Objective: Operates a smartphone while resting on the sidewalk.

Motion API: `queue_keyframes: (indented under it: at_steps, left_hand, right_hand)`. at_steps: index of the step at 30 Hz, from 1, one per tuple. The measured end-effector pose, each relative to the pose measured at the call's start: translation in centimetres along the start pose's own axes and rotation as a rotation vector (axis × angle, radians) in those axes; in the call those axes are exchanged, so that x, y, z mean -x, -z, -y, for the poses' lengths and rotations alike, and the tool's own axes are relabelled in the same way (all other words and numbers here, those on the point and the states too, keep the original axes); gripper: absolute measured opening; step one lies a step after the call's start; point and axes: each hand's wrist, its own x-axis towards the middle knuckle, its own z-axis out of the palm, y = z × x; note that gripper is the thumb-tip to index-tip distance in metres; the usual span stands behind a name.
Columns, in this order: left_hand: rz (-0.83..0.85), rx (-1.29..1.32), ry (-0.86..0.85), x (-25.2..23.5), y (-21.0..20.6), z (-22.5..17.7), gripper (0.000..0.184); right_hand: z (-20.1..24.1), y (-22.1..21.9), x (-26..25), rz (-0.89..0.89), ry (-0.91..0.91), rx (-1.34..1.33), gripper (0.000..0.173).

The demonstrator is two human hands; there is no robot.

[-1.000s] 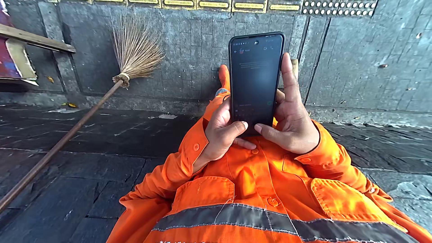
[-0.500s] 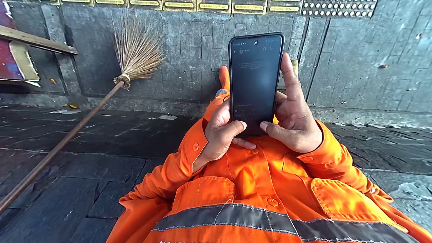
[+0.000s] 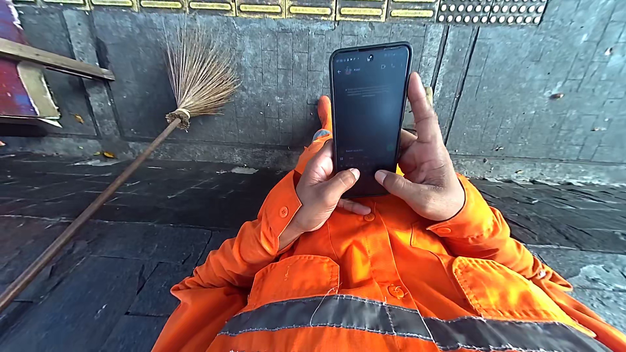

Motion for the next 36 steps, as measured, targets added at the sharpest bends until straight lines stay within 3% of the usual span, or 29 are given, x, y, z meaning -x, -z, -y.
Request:
queue_keyframes:
  at_steps: [5,16,22,30,36]
  left_hand:
    - [-0.003,0.008,-0.001,0.0,-0.1,0.1,0.037]
    - [0.03,0.009,-0.01,0.2,0.2,0.3,0.045]
    - [0.052,-0.026,-0.058,0.2,0.2,0.6,0.046]
    - [0.048,0.053,-0.036,0.3,0.7,0.6,0.047]
    - [0.037,0.068,-0.021,0.2,0.5,0.6,0.046]
  right_hand:
    - [0.1,-0.7,-0.1,-0.067,-0.002,-0.005,0.102]
    - [0.0,-0.8,0.0,-0.085,-0.034,-0.052,0.1]
    - [0.0,-1.8,-0.4,-0.141,0.013,0.073,0.108]
    - [-0.3,-0.7,-0.2,0.004,-0.006,0.079,0.128]
    - [-0.1,-0.4,0.0,0.022,-0.043,0.044,0.125]
